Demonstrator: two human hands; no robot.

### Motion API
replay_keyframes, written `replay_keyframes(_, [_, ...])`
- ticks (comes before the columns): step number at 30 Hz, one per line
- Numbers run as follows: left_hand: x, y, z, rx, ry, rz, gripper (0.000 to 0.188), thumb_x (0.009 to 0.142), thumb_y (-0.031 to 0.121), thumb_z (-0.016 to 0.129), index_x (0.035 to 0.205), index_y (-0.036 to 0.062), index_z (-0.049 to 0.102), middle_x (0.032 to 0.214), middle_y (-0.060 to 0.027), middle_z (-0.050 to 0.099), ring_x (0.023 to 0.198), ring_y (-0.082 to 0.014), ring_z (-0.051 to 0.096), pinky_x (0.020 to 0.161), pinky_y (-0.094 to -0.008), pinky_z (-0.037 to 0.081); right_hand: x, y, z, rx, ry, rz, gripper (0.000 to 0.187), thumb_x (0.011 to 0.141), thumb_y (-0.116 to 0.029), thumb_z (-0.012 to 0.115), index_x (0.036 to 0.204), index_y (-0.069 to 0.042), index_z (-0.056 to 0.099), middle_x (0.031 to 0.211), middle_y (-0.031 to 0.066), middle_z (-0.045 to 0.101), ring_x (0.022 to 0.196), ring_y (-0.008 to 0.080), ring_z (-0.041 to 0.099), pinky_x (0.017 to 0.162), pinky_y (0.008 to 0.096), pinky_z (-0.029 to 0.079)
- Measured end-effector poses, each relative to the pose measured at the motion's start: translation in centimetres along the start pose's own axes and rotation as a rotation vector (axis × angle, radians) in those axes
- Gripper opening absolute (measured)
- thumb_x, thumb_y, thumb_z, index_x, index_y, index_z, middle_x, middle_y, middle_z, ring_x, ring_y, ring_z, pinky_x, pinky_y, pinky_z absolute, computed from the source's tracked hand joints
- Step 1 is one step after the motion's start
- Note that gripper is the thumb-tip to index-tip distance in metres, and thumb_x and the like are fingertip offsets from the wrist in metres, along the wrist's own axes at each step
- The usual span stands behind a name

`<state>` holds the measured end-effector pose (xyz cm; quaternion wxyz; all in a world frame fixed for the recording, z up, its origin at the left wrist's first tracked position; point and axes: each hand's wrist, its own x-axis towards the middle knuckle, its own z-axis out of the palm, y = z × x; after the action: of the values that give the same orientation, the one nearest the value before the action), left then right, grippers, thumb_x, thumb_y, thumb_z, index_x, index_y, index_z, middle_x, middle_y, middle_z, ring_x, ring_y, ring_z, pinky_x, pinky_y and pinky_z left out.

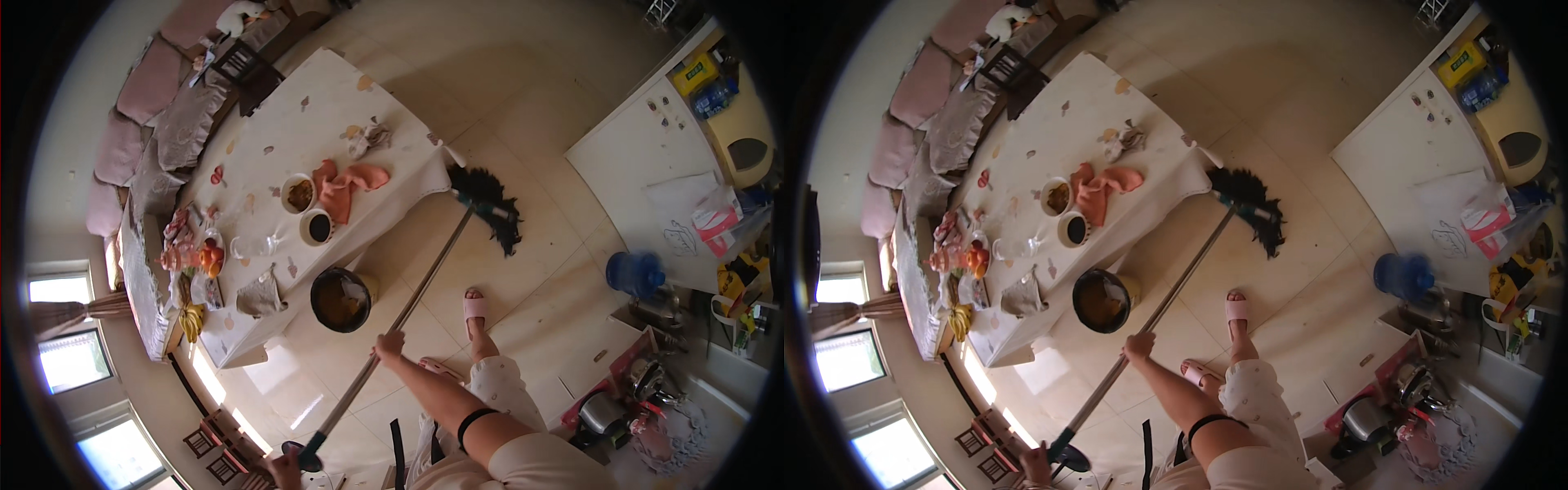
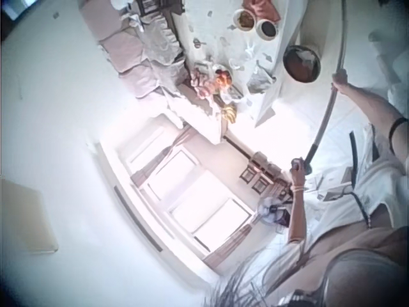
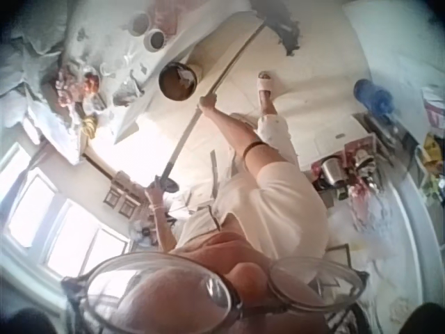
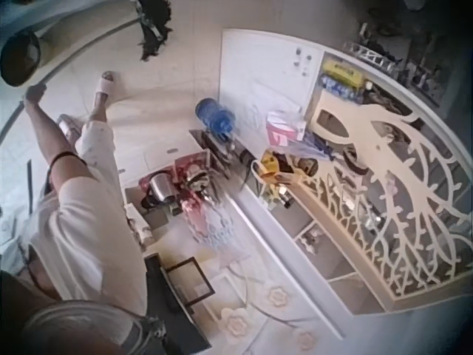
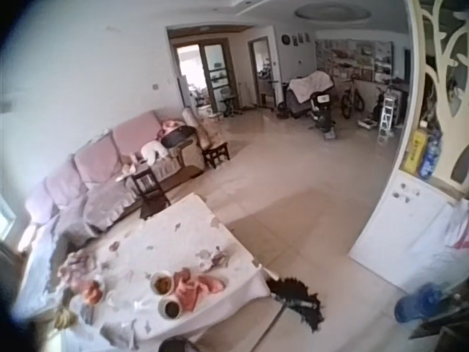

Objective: The recorder is mopping the floor of a living room using a traditional mop.

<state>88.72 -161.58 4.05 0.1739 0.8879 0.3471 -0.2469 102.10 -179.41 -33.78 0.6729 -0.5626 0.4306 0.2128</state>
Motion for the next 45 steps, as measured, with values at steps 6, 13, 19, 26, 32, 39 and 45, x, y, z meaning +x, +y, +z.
replay_keyframes(6, [-1.6,18.2,13.6,-0.349,-0.273,-0.152,0.048,0.086,0.036,0.046,0.055,0.0016,0.055,0.04,0.0007,0.041,0.036,-0.0068,0.037,0.035,-0.0257,0.028,13.7,-16.0,-13.1,-1.092,-0.199,-0.385,0.013,0.063,-0.012,0.06,0.06,0.0,0.063,0.055,0.0154,0.056,0.069,0.0271,0.058,0.067,0.0438,0.047])
replay_keyframes(13, [-4.2,22.9,15.8,-0.442,-0.306,-0.112,0.052,0.086,0.045,0.042,0.06,0.0011,0.055,0.046,0.0005,0.045,0.041,-0.0067,0.038,0.038,-0.0248,0.03,13.6,-19.5,-16.4,-0.782,0.305,-0.356,0.028,0.076,-0.015,0.047,0.09,0.009,0.043,0.089,0.0248,0.05,0.08,0.036,0.055,0.068,0.0417,0.046])
replay_keyframes(19, [-10.2,16.2,8.8,-0.153,-0.321,-0.342,0.022,0.084,0.021,0.048,0.077,0.0024,0.056,0.048,-0.0093,0.049,0.039,-0.0177,0.045,0.037,-0.0321,0.035,-1.4,-14.7,-12.6,-0.38,0.081,0.196,0.023,0.075,-0.007,0.048,0.084,0.009,0.034,0.071,0.0276,0.054,0.048,0.0338,0.058,0.039,0.0375,0.049])
replay_keyframes(26, [-5.5,16.3,11.0,0.034,-0.425,-0.286,0.022,0.085,0.021,0.046,0.078,0.0025,0.056,0.048,-0.0098,0.048,0.038,-0.0182,0.045,0.037,-0.0327,0.035,6.8,-14.8,-10.9,-0.604,0.144,-0.128,0.031,0.073,-0.014,0.051,0.09,0.01,0.041,0.081,0.0242,0.05,0.074,0.0364,0.055,0.063,0.042,0.048])
replay_keyframes(32, [-2.8,28.9,13.5,-0.35,-0.517,-0.383,0.057,0.08,0.055,0.045,0.058,0.0023,0.051,0.048,-0.0038,0.047,0.034,-0.0129,0.042,0.033,-0.0254,0.032,13.3,-25.7,-13.6,-0.226,0.119,-0.05,0.021,0.073,-0.004,0.05,0.079,0.012,0.037,0.06,0.0236,0.053,0.038,0.0314,0.055,0.031,0.0363,0.045])
replay_keyframes(39, [-9.2,18.8,10.8,-0.126,-0.39,-0.248,0.032,0.08,0.031,0.049,0.07,0.0014,0.055,0.046,-0.0066,0.045,0.038,-0.0158,0.04,0.038,-0.0304,0.033,3.2,-18.2,-14.4,-0.538,0.231,-0.147,0.022,0.073,-0.007,0.048,0.083,0.009,0.038,0.066,0.0289,0.053,0.051,0.0391,0.056,0.045,0.04,0.05])
replay_keyframes(45, [-6.1,20.4,12.8,-0.147,-0.446,-0.348,0.05,0.082,0.044,0.045,0.063,-0.0004,0.056,0.046,-0.0013,0.044,0.041,-0.0098,0.039,0.038,-0.027,0.031,7.1,-21.4,-13.4,-0.435,-0.075,0.065,0.022,0.072,-0.01,0.046,0.081,0.01,0.042,0.077,0.027,0.053,0.064,0.0369,0.058,0.063,0.0432,0.048])
